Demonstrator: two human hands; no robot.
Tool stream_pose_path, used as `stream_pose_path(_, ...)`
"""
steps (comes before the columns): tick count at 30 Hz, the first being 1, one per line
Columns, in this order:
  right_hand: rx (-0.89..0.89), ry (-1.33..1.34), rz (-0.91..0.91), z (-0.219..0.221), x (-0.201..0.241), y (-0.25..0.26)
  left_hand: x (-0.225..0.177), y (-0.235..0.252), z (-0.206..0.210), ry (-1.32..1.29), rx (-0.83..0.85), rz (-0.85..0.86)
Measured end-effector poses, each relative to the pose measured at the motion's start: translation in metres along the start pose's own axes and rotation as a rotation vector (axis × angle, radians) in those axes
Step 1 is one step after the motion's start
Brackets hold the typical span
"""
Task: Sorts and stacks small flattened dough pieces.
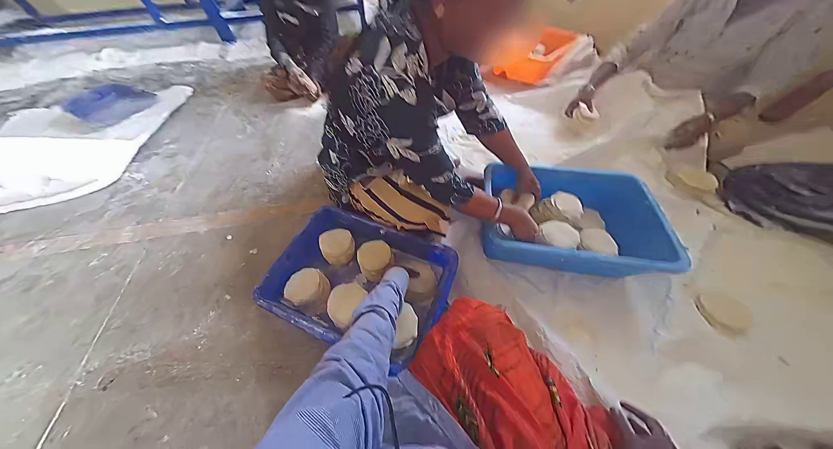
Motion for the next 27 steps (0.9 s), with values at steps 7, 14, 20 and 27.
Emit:
stream_pose_path(7,-0.048,0.064,0.065,-0.001,0.002,0.001,-0.017,0.010,0.001,0.045,-0.085,-0.269)
stream_pose_path(14,-0.036,0.081,0.031,-0.007,0.019,-0.003,-0.044,-0.004,-0.007,-0.191,-0.233,-0.054)
stream_pose_path(20,-0.007,0.248,-0.204,-0.023,0.092,-0.003,-0.141,-0.061,-0.058,-0.255,-0.230,0.439)
stream_pose_path(27,0.373,1.177,0.473,0.001,0.156,0.033,-0.284,-0.170,-0.017,-0.914,0.518,0.798)
Point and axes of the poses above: each hand's wrist, its own y-axis towards the middle knuckle, its own z-axis out of the palm, x = y × z, the point moved 6 cm from there along y, towards the middle knuckle, and after that the axes turned 14 degrees about -x, right-handed, at the moved point
